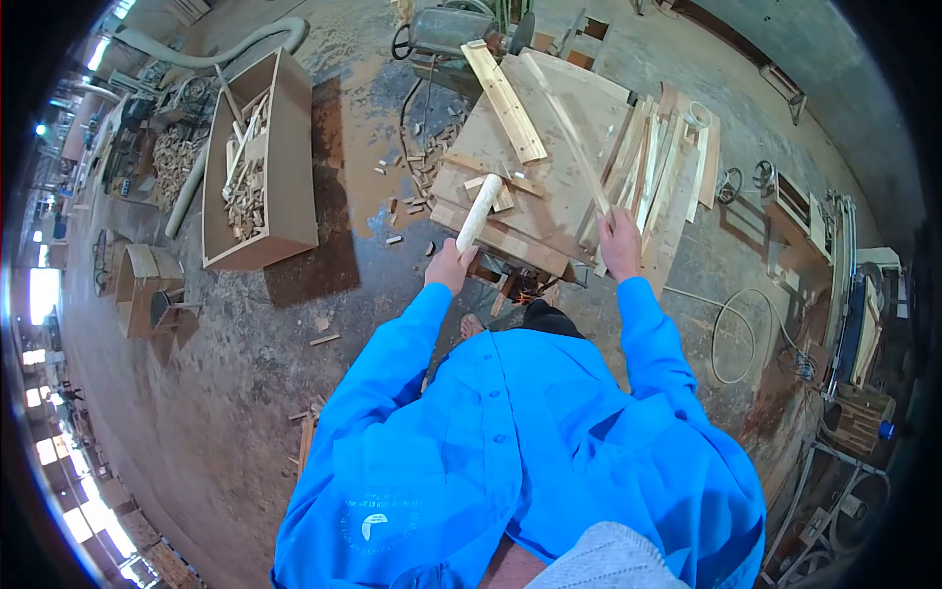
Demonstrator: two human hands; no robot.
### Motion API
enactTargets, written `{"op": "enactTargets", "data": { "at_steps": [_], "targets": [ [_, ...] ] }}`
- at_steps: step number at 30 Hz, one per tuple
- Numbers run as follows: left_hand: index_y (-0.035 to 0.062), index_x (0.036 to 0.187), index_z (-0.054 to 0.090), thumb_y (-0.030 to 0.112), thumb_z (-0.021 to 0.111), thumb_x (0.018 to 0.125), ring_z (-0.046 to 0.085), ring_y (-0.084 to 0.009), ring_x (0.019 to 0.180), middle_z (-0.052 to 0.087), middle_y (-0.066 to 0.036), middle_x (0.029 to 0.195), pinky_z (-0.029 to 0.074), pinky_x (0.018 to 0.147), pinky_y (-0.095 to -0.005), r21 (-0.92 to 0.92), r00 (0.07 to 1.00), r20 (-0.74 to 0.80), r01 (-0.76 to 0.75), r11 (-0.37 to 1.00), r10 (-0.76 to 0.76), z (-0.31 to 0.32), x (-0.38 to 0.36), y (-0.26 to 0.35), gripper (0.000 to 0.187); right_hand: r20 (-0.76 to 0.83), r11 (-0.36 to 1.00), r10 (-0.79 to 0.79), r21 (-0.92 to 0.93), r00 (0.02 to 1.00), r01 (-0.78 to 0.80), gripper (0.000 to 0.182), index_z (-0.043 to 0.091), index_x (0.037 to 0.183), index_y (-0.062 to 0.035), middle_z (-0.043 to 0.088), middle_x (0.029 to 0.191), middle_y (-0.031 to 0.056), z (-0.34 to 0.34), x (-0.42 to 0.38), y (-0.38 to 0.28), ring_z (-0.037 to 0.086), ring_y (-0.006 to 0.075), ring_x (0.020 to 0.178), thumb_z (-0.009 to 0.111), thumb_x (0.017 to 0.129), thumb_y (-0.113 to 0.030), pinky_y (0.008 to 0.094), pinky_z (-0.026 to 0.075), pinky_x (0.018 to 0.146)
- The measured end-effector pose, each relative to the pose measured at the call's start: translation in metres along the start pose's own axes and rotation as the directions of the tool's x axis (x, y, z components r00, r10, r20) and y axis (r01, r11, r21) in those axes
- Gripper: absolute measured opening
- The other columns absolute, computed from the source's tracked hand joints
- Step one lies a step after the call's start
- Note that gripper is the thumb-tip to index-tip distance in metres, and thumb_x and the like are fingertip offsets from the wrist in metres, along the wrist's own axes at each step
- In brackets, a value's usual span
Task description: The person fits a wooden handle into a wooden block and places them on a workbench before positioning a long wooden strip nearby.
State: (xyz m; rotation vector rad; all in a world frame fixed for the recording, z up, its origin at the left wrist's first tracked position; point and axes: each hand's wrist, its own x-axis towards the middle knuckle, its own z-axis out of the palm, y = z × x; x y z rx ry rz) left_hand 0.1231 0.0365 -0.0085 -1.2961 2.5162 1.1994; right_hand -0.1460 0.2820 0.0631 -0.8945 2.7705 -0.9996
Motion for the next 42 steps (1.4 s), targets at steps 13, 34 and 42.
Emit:
{"op": "enactTargets", "data": {
  "at_steps": [13, 34, 42],
  "targets": [
    [0.0008, 0.125, 0.053, 0.054, 0.061, 0.105, 0.068, -0.0521, 0.106, 0.072, -0.031, 0.111, 0.053, 0.087, -0.0601, 0.064, 0.996, 0.063, 0.060, 0.996, -0.064, -0.010, -0.002, 0.006, 0.058, 0.180, 0.982, -0.031, -0.180, 0.983, 0.064, 0.034, 0.068, 0.114, 0.0002, 0.068, 0.117, 0.0247, 0.072, 0.083, -0.006, 0.067, 0.0469, 0.108, 0.066, 0.101, -0.031, 0.0554, 0.055, 0.093],
    [-0.0003, 0.117, 0.060, 0.061, 0.056, 0.105, 0.070, -0.0512, 0.100, 0.073, -0.031, 0.105, 0.055, 0.085, -0.0608, 0.107, 0.997, -0.021, 0.070, 0.992, -0.068, -0.007, 0.026, 0.044, 0.063, 0.086, 0.992, -0.037, -0.113, 0.996, 0.047, 0.042, 0.071, 0.124, -0.0041, 0.066, 0.132, 0.0248, 0.128, 0.178, -0.019, 0.059, 0.0436, 0.129, 0.059, 0.104, -0.039, 0.0553, 0.049, 0.107],
    [0.0020, 0.111, 0.057, 0.062, 0.052, 0.106, 0.072, -0.0498, 0.097, 0.074, -0.029, 0.105, 0.056, 0.082, -0.0597, 0.115, 0.999, -0.032, 0.023, 0.993, -0.020, 0.000, 0.031, 0.038, 0.061, -0.063, 0.997, -0.063, -0.046, 0.996, 0.060, 0.029, 0.075, 0.116, -0.0081, 0.068, 0.113, 0.0191, 0.201, 0.209, -0.033, 0.063, 0.0413, 0.111, 0.066, 0.099, -0.030, 0.0539, 0.051, 0.095]
  ]
}}
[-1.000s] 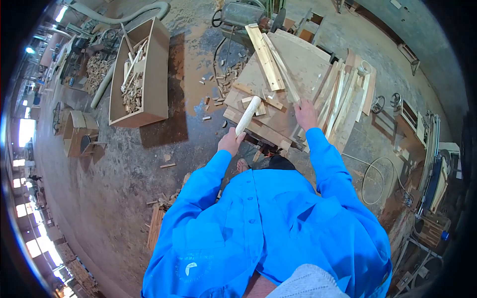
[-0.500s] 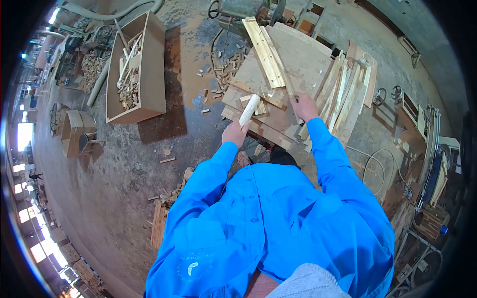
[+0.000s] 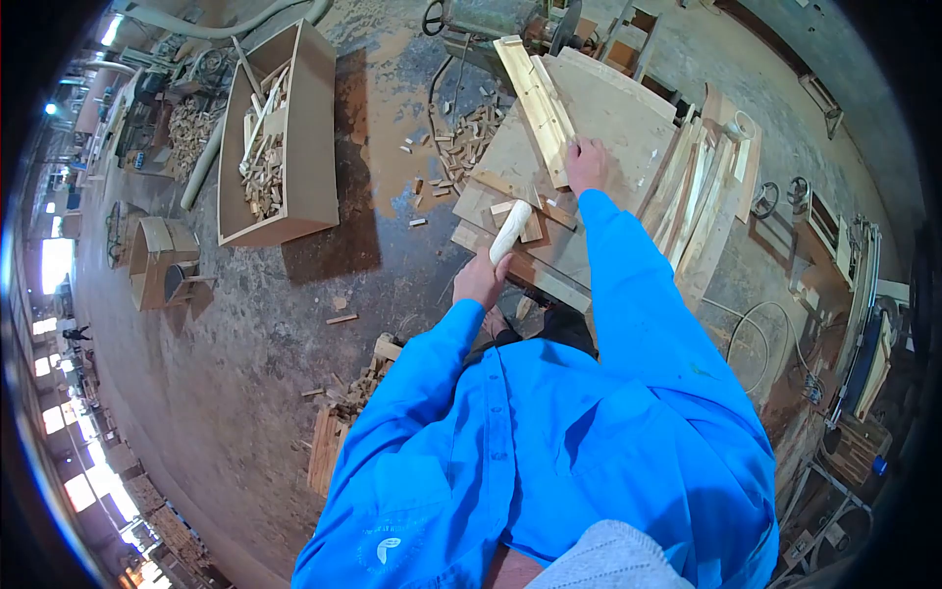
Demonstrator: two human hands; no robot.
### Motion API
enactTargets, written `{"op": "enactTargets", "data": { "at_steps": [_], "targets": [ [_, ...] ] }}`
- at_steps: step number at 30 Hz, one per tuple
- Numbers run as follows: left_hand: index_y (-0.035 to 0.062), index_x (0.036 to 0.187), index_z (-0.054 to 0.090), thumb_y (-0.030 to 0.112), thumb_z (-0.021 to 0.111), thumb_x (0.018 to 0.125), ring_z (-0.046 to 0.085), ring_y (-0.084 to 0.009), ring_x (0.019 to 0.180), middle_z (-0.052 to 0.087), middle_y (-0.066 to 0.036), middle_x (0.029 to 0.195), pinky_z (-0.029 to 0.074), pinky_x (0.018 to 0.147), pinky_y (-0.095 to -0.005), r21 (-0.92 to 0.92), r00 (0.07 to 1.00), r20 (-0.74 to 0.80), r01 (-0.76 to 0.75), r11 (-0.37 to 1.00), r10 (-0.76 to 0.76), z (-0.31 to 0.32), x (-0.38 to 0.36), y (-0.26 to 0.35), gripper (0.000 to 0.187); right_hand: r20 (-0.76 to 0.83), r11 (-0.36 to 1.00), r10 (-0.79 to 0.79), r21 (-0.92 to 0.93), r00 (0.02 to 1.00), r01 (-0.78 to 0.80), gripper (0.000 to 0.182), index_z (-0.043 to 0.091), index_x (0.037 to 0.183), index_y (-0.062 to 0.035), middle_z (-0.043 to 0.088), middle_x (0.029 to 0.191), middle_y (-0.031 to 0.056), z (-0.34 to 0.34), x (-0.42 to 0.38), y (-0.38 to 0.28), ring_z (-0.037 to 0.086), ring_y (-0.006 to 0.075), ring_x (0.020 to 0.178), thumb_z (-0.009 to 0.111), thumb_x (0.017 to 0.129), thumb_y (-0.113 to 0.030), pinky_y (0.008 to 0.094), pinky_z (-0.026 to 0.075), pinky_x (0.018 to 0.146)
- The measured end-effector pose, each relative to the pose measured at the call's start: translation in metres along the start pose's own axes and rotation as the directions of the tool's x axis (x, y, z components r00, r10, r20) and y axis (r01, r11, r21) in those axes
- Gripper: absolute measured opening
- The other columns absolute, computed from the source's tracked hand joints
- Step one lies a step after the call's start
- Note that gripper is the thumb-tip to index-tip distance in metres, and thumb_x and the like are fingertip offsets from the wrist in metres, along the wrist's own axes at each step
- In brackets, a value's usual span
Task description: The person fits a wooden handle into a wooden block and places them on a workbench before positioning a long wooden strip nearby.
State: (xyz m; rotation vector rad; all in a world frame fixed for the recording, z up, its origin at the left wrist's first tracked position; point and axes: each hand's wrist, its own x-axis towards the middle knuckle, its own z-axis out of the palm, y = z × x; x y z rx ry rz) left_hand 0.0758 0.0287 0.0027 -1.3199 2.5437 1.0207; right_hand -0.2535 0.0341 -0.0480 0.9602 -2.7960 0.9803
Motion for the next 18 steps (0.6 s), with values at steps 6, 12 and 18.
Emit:
{"op": "enactTargets", "data": {
  "at_steps": [6, 12, 18],
  "targets": [
    [0.0014, 0.115, 0.059, 0.057, 0.057, 0.105, 0.072, -0.0494, 0.098, 0.074, -0.029, 0.104, 0.056, 0.083, -0.0597, -0.028, 0.999, 0.027, 0.020, 0.999, -0.020, -0.004, 0.003, 0.002, 0.056, -0.095, 0.996, -0.029, 0.087, 0.995, 0.037, 0.024, 0.077, 0.111, -0.0088, 0.067, 0.107, 0.0184, -0.003, -0.001, -0.001, 0.064, 0.0409, 0.103, 0.067, 0.098, -0.027, 0.0526, 0.052, 0.092],
    [0.0017, 0.115, 0.058, 0.055, 0.057, 0.106, 0.071, -0.0499, 0.098, 0.074, -0.029, 0.103, 0.055, 0.082, -0.0599, -0.039, 1.000, 0.022, 0.023, 0.999, -0.022, -0.002, 0.006, 0.000, 0.054, -0.116, 0.995, -0.049, 0.079, 0.992, 0.058, 0.023, 0.077, 0.109, -0.0087, 0.067, 0.104, 0.0189, 0.003, 0.003, 0.002, 0.064, 0.0419, 0.102, 0.067, 0.099, -0.027, 0.0534, 0.051, 0.091],
    [0.0016, 0.114, 0.060, 0.057, 0.055, 0.106, 0.071, -0.0502, 0.098, 0.074, -0.030, 0.104, 0.055, 0.082, -0.0599, -0.053, 1.000, -0.001, 0.002, 0.999, -0.002, 0.001, 0.014, 0.002, 0.056, -0.109, 0.997, -0.034, 0.066, 0.993, 0.042, 0.026, 0.076, 0.111, -0.0083, 0.067, 0.107, 0.0190, 0.001, 0.010, 0.002, 0.063, 0.0422, 0.105, 0.066, 0.099, -0.029, 0.0538, 0.050, 0.093]
  ]
}}
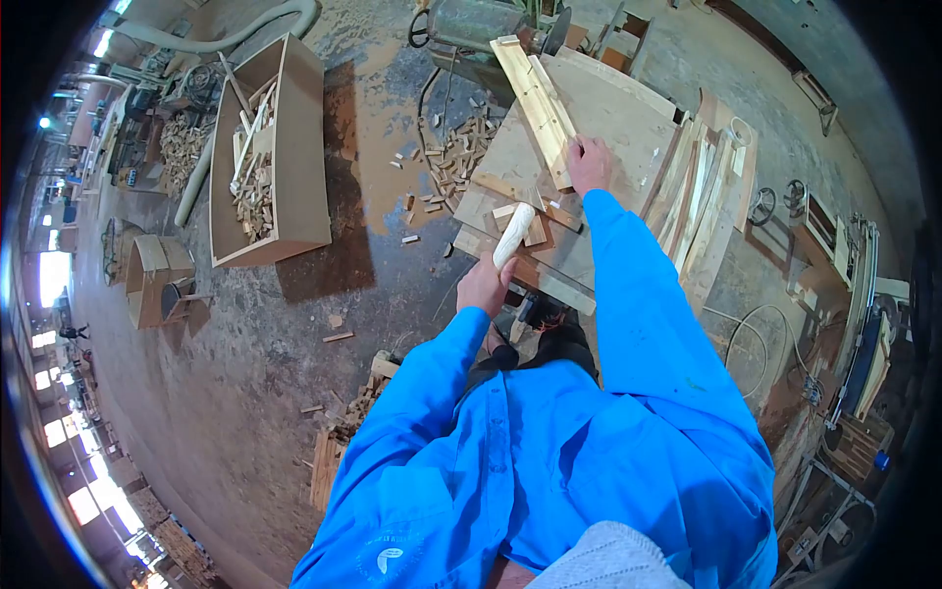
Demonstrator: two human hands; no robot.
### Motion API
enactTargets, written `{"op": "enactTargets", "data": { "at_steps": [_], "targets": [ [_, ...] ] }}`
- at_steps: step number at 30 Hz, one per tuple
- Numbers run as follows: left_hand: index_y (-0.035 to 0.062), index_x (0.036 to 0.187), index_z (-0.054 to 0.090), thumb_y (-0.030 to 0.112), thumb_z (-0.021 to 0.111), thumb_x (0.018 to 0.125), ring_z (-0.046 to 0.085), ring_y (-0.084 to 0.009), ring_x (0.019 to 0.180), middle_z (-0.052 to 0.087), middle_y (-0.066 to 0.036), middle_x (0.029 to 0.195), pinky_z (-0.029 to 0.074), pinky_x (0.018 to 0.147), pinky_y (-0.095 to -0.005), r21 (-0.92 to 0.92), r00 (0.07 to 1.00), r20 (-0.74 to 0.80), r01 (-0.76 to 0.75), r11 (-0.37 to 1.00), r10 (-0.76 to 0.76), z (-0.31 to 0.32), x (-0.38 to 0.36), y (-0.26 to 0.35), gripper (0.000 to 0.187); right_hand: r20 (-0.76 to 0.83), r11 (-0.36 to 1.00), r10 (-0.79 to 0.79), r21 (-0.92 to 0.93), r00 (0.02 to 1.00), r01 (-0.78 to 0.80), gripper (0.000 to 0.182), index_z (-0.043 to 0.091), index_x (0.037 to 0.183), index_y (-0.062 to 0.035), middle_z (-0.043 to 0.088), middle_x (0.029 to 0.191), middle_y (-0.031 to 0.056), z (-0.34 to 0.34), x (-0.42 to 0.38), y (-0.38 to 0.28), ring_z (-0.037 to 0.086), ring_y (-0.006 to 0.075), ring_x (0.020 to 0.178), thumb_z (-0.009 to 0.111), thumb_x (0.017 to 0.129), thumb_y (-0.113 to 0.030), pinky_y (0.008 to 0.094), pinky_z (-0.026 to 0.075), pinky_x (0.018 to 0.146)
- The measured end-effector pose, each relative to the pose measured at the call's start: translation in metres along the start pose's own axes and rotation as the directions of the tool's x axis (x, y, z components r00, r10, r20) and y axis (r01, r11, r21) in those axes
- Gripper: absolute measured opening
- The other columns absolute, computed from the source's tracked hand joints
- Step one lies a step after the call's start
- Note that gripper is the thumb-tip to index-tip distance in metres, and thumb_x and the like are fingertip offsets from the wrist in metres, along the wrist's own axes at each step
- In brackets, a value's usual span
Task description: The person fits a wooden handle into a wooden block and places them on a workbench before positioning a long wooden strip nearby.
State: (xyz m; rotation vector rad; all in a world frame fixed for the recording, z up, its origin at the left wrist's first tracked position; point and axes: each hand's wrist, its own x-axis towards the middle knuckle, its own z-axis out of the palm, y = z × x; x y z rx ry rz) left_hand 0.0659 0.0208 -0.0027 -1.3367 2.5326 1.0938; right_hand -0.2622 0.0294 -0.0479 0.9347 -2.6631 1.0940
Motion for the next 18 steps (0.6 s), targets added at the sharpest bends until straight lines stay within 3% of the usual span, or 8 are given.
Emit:
{"op": "enactTargets", "data": {
  "at_steps": [12, 18],
  "targets": [
    [0.0013, 0.113, 0.060, 0.061, 0.056, 0.104, 0.071, -0.0506, 0.098, 0.074, -0.030, 0.100, 0.055, 0.083, -0.0606, 0.088, 1.000, -0.020, 0.015, 0.996, -0.013, 0.009, 0.044, 0.028, 0.061, -0.003, 1.000, 0.012, -0.001, 1.000, -0.012, 0.027, 0.077, 0.113, -0.0090, 0.067, 0.110, 0.0171, 0.002, 0.049, 0.021, 0.064, 0.0403, 0.105, 0.065, 0.100, -0.030, 0.0529, 0.051, 0.094],
    [0.0014, 0.121, 0.060, 0.058, 0.057, 0.105, 0.070, -0.0515, 0.099, 0.074, -0.031, 0.102, 0.054, 0.083, -0.0611, 0.072, 0.999, -0.046, -0.005, 0.997, 0.009, 0.007, 0.051, 0.040, 0.059, 0.037, 1.000, 0.017, -0.004, 0.999, -0.017, 0.029, 0.076, 0.117, -0.0079, 0.067, 0.111, 0.0189, -0.005, 0.061, 0.023, 0.065, 0.0406, 0.107, 0.066, 0.099, -0.029, 0.0527, 0.052, 0.096]
  ]
}}
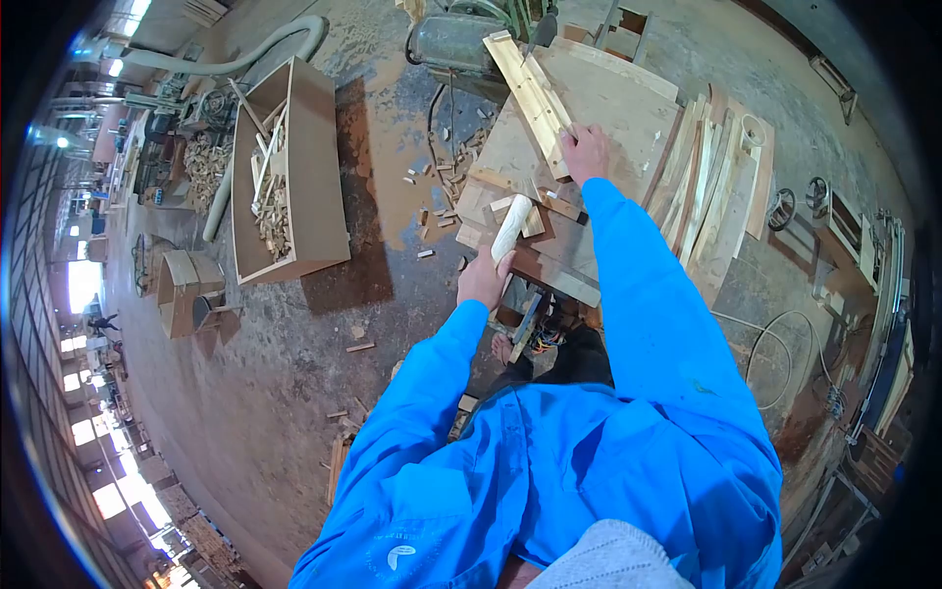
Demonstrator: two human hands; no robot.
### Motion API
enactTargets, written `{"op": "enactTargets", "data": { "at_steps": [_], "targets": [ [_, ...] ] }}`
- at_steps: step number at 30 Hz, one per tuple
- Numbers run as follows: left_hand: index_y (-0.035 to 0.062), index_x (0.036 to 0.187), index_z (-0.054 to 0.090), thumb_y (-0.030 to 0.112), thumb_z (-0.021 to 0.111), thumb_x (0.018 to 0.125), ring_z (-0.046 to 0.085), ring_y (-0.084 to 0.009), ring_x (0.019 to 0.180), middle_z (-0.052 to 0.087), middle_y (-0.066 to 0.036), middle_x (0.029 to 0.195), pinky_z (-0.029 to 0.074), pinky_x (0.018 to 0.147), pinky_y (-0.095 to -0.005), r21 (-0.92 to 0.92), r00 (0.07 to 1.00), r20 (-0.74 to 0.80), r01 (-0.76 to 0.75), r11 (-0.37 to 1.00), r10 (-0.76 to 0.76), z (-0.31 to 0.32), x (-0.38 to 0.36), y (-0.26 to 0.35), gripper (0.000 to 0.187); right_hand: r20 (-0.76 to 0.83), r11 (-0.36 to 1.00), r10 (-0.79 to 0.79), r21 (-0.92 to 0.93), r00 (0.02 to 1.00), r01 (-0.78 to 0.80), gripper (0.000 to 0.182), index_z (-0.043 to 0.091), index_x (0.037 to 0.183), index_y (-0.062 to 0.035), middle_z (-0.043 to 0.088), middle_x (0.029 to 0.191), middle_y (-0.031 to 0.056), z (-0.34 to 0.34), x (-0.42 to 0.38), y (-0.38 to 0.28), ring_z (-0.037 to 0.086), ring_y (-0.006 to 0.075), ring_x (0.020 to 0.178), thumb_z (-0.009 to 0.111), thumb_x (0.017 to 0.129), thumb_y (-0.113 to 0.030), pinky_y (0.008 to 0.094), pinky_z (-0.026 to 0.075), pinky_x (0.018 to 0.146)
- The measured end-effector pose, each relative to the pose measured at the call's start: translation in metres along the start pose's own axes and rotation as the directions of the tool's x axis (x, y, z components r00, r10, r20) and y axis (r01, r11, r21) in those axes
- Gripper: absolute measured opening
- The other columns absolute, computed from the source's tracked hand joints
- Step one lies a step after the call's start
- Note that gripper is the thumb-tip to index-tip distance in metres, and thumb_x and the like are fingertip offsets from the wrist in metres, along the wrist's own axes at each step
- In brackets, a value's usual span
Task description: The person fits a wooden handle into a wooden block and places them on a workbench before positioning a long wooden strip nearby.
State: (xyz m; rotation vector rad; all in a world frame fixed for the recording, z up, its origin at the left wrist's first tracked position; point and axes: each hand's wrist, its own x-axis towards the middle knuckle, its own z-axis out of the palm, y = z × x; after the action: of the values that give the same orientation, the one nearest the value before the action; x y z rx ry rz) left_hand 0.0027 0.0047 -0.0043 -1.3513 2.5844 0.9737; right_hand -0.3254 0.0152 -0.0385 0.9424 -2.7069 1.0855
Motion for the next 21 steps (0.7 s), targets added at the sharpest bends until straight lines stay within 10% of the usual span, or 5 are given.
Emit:
{"op": "enactTargets", "data": {
  "at_steps": [21],
  "targets": [
    [0.0024, 0.150, 0.047, 0.052, 0.059, 0.106, 0.069, -0.0523, 0.105, 0.073, -0.032, 0.110, 0.054, 0.088, -0.0611, -0.046, 0.996, 0.088, 0.033, 0.998, -0.028, -0.015, -0.024, -0.012, 0.068, 0.232, 0.992, 0.116, 0.016, 0.966, -0.123, 0.031, 0.081, 0.119, -0.0137, 0.072, 0.119, 0.0212, -0.015, 0.004, -0.008, 0.068, 0.0421, 0.111, 0.066, 0.101, -0.034, 0.0525, 0.053, 0.099]
  ]
}}
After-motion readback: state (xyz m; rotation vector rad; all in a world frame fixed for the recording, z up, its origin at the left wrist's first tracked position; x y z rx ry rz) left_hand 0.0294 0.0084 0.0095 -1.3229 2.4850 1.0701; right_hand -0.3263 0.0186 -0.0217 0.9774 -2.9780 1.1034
